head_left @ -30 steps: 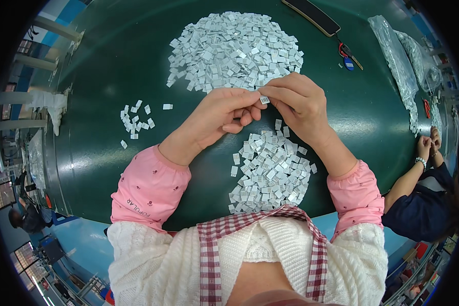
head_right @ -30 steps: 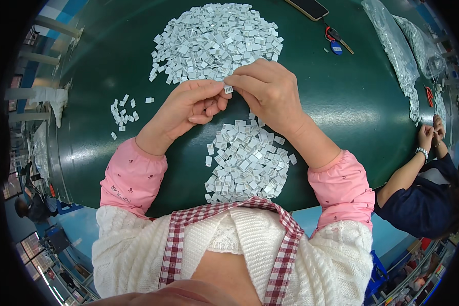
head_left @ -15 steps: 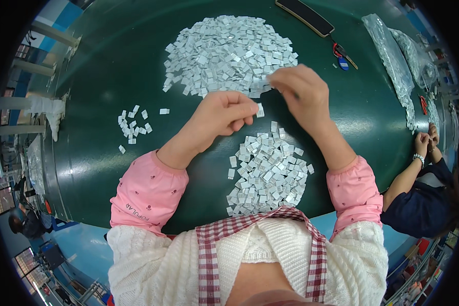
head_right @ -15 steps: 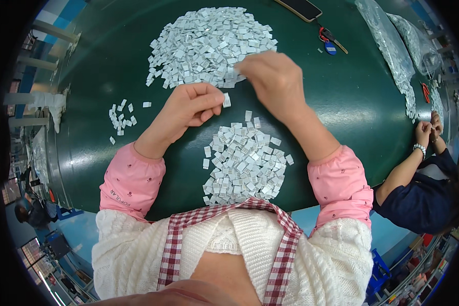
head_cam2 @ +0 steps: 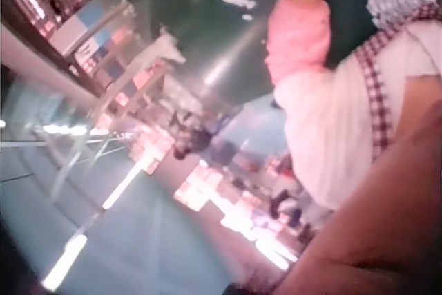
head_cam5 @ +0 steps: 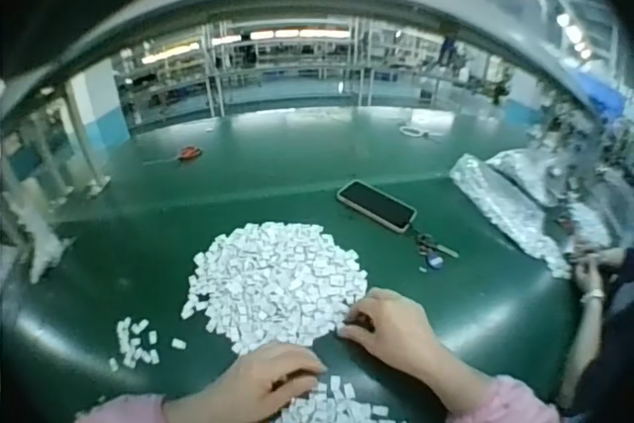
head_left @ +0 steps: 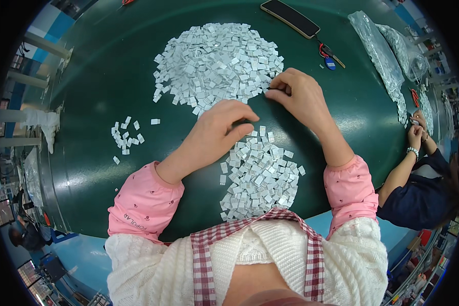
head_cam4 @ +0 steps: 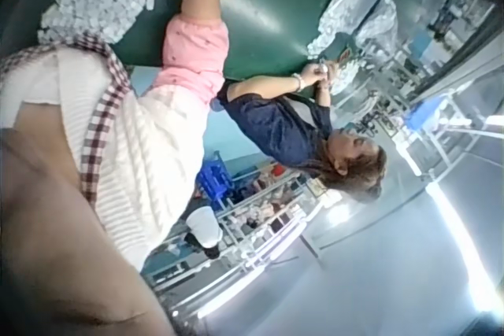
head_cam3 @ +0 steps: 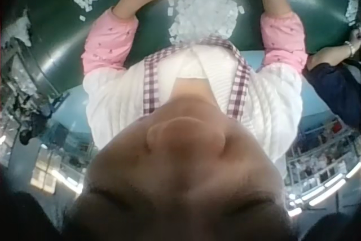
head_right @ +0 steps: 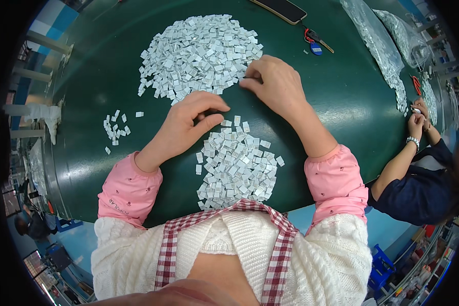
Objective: The person picks up small components from a pile, fits the pieces together by hand, and places the assembled parts into another pile on the table.
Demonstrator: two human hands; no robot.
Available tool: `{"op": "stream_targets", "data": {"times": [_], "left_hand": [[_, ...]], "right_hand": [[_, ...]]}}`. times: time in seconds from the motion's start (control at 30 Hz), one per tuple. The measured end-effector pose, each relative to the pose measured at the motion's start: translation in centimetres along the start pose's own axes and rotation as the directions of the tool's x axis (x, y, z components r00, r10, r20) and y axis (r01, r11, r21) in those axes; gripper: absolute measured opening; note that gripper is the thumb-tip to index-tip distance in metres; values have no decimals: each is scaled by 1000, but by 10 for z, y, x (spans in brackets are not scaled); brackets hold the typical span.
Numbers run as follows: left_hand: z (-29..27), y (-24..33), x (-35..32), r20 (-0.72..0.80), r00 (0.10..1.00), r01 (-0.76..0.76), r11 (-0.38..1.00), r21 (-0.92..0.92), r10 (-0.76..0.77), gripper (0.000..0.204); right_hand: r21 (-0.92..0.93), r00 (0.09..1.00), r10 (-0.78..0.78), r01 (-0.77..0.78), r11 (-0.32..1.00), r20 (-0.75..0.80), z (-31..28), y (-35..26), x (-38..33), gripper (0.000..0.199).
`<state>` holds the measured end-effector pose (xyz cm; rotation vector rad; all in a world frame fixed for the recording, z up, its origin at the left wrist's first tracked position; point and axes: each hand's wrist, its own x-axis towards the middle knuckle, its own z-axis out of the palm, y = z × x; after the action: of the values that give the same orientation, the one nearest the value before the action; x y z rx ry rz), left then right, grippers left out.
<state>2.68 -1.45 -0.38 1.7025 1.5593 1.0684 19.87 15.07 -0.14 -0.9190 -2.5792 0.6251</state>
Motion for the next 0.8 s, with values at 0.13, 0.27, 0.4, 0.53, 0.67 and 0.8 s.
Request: {"op": "stream_targets", "data": {"times": [0.13, 0.27, 0.4, 0.53, 0.67, 0.8], "left_hand": [[15, -7, 0, -63, 958, -266, 952, 154, 278, 15], [20, -7, -6, 53, 954, -299, 946, 127, 295, 19], [16, -5, -8, 144, 973, -165, 981, -99, 178, 24], [4, -10, -4, 61, 996, 71, 986, -148, -62, 24], [1, -10, 0, 26, 960, 259, 848, -463, -279, 22], [-4, -4, 3, 74, 908, 323, 574, -752, -413, 20]], "right_hand": [[-70, 998, -59, 57, 996, -15, 6, -4, -3, 11], [-120, 995, -92, 87, 989, -40, 12, -2, -3, 9], [-200, 989, -138, 124, 972, -57, 15, 1, -2, 9], [-208, 989, -145, 136, 969, -32, 12, -2, -3, 9], [-108, 952, -279, 266, 958, -125, 6, -13, -4, 10], [-53, 849, -461, 464, 884, -260, 7, -27, -4, 12]]}}
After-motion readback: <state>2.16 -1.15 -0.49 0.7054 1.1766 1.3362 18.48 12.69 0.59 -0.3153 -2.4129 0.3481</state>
